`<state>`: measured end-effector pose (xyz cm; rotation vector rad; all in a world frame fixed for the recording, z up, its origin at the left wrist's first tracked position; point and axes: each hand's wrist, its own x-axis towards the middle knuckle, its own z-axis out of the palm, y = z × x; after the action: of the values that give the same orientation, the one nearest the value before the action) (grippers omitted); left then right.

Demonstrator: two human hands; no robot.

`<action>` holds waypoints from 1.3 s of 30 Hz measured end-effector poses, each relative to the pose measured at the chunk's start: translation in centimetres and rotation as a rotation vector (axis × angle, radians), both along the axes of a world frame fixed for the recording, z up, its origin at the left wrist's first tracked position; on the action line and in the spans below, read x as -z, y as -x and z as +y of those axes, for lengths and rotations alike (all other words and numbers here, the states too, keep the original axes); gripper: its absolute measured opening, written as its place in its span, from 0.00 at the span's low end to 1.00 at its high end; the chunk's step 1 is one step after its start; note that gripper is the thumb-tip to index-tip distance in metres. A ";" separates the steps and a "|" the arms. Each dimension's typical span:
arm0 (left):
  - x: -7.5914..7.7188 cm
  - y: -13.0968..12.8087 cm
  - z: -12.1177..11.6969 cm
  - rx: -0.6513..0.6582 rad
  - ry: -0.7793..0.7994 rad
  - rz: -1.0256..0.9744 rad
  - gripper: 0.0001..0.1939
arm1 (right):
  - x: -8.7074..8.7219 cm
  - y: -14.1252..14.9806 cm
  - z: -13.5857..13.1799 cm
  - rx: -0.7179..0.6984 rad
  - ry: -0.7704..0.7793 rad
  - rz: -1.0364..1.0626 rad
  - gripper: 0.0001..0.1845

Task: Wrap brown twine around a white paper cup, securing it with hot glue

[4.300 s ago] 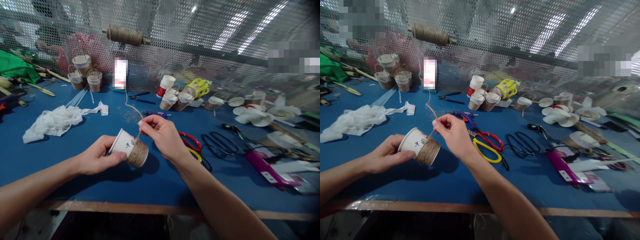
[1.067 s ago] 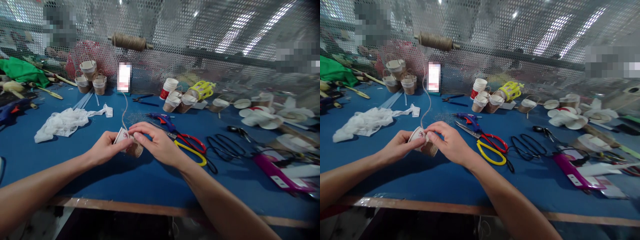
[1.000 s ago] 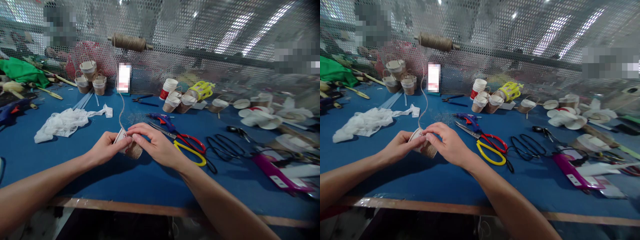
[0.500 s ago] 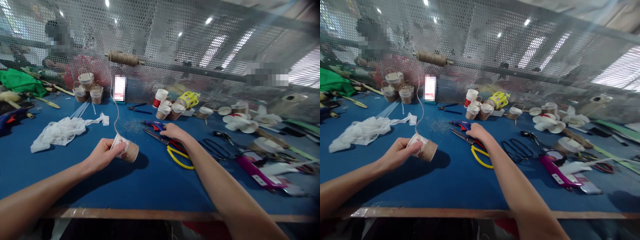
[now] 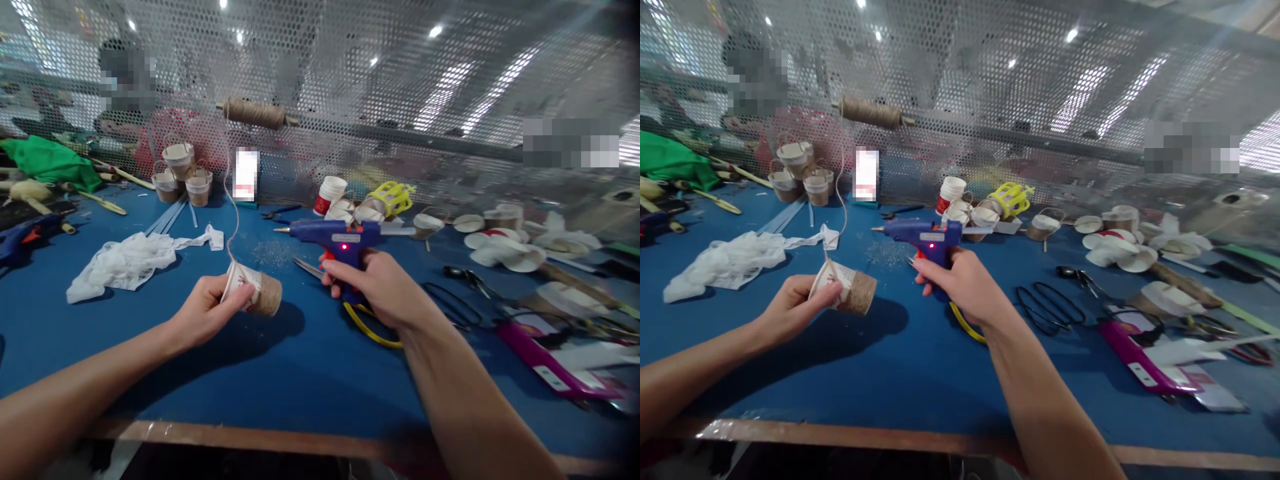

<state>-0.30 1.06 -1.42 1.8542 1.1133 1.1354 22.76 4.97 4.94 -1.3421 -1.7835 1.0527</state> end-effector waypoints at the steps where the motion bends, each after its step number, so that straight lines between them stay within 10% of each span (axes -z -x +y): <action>1: 0.0 0.1 0.0 0.007 -0.042 0.027 0.16 | 0.0 0.3 -0.7 -0.040 -0.014 0.008 0.14; 25: 0.1 0.7 1.1 0.053 -0.197 0.184 0.13 | 0.5 1.0 -3.5 -0.101 -0.104 -0.332 0.20; 39: 0.7 0.6 1.1 0.007 -0.074 0.171 0.16 | 0.7 0.8 -3.6 -0.125 -0.343 -0.403 0.07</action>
<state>-0.87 2.12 -2.12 2.0427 1.1718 1.0424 21.94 1.32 4.21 -1.3009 -2.2455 0.5208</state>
